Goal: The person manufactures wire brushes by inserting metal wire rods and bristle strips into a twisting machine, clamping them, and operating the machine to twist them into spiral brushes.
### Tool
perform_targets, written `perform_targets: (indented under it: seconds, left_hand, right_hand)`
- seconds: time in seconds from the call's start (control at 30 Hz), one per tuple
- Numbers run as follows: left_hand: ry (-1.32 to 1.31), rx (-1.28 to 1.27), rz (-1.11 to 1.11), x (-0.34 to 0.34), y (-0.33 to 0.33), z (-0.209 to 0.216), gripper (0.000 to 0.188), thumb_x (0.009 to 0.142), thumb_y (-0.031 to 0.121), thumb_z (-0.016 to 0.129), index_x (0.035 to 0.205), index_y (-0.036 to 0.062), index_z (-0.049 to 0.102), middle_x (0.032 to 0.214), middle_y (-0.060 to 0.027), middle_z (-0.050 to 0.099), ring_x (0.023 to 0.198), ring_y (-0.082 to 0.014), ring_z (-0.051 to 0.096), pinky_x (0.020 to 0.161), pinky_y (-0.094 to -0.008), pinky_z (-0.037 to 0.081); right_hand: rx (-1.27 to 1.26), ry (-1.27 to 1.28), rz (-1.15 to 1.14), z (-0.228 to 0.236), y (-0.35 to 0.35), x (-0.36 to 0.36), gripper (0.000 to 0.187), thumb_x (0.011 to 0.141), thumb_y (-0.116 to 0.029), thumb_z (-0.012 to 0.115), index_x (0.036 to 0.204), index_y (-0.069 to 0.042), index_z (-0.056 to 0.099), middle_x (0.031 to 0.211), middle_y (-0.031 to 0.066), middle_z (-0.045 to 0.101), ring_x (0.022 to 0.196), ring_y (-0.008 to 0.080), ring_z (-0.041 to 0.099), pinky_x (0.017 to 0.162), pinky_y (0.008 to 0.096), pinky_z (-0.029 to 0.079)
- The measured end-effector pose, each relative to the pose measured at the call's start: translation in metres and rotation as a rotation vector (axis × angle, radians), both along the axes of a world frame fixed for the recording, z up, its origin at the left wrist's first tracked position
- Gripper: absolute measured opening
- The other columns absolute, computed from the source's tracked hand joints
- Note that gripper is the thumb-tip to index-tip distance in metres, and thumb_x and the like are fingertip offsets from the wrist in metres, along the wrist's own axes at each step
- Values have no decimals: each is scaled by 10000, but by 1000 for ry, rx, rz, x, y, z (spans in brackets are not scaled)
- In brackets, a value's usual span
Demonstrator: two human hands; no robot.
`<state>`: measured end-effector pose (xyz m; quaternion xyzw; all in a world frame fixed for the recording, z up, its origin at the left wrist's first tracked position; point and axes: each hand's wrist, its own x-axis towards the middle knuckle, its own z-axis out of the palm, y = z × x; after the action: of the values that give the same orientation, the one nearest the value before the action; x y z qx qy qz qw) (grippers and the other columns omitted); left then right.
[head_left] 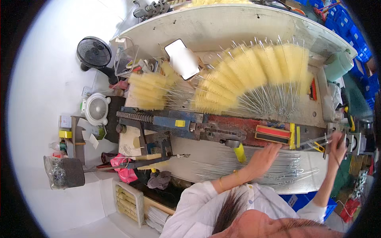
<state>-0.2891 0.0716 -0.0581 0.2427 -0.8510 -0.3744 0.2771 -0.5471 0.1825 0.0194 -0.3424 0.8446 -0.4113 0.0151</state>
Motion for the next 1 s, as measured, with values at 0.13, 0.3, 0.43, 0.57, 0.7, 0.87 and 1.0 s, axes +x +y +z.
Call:
perform_targets:
  seconds: [0.13, 0.3, 0.43, 0.57, 0.7, 0.87, 1.0]
  left_hand:
    - [-137, -1, -180, -21, -8, 6, 318, 867, 189, 528, 1143, 40, 473, 995, -141, 568, 829, -318, 591, 645, -404, 489]
    - [-135, 441, -253, 41, -6, 17, 203, 877, 186, 512, 961, 25, 604, 939, -143, 614, 841, -344, 596, 718, -417, 486]
    - [-128, 450, -229, 44, 1, 20, 205, 882, 191, 509, 943, 24, 611, 892, -153, 619, 838, -349, 597, 728, -413, 487]
    - [-145, 315, -237, 51, -11, 21, 169, 867, 147, 520, 952, 44, 623, 917, -133, 635, 826, -323, 609, 721, -394, 496]
    - [-239, 209, -99, 85, -51, 87, 147, 847, 64, 525, 945, 57, 635, 900, -102, 652, 774, -293, 617, 685, -354, 497]
    - [243, 342, 0, 74, -20, 75, 138, 885, 138, 513, 823, 36, 583, 761, -104, 611, 618, -241, 589, 555, -338, 467]
    - [654, 2065, 4, 77, 9, -34, 218, 922, 182, 463, 753, 56, 517, 618, -37, 519, 489, -117, 523, 426, -274, 420]
  right_hand:
    - [721, 653, 58, 20, -17, -55, 82, 775, -40, 538, 829, -2, 587, 742, 164, 599, 695, 337, 589, 572, 438, 432]
    - [515, 571, 532, 35, -51, 13, 84, 714, -94, 622, 772, -35, 613, 699, 169, 592, 685, 325, 598, 577, 434, 440]
    - [647, 325, 658, 20, -57, 28, 19, 659, -67, 656, 646, -76, 645, 567, 133, 568, 558, 313, 578, 535, 405, 446]
    - [440, -26, 935, 19, -56, 49, 141, 627, 1, 666, 700, -115, 700, 637, 100, 629, 563, 267, 600, 534, 343, 468]
    - [141, -257, 993, 22, -83, 112, 161, 623, 54, 652, 765, -24, 645, 685, 89, 630, 631, 210, 617, 595, 292, 475]
    - [78, -270, 1023, 10, -131, 155, 169, 641, 71, 637, 802, 24, 614, 716, 104, 626, 641, 209, 608, 594, 276, 473]
    - [115, -512, 1007, 14, -139, 164, 149, 672, 72, 632, 813, 32, 606, 710, 111, 618, 639, 192, 606, 587, 274, 471]
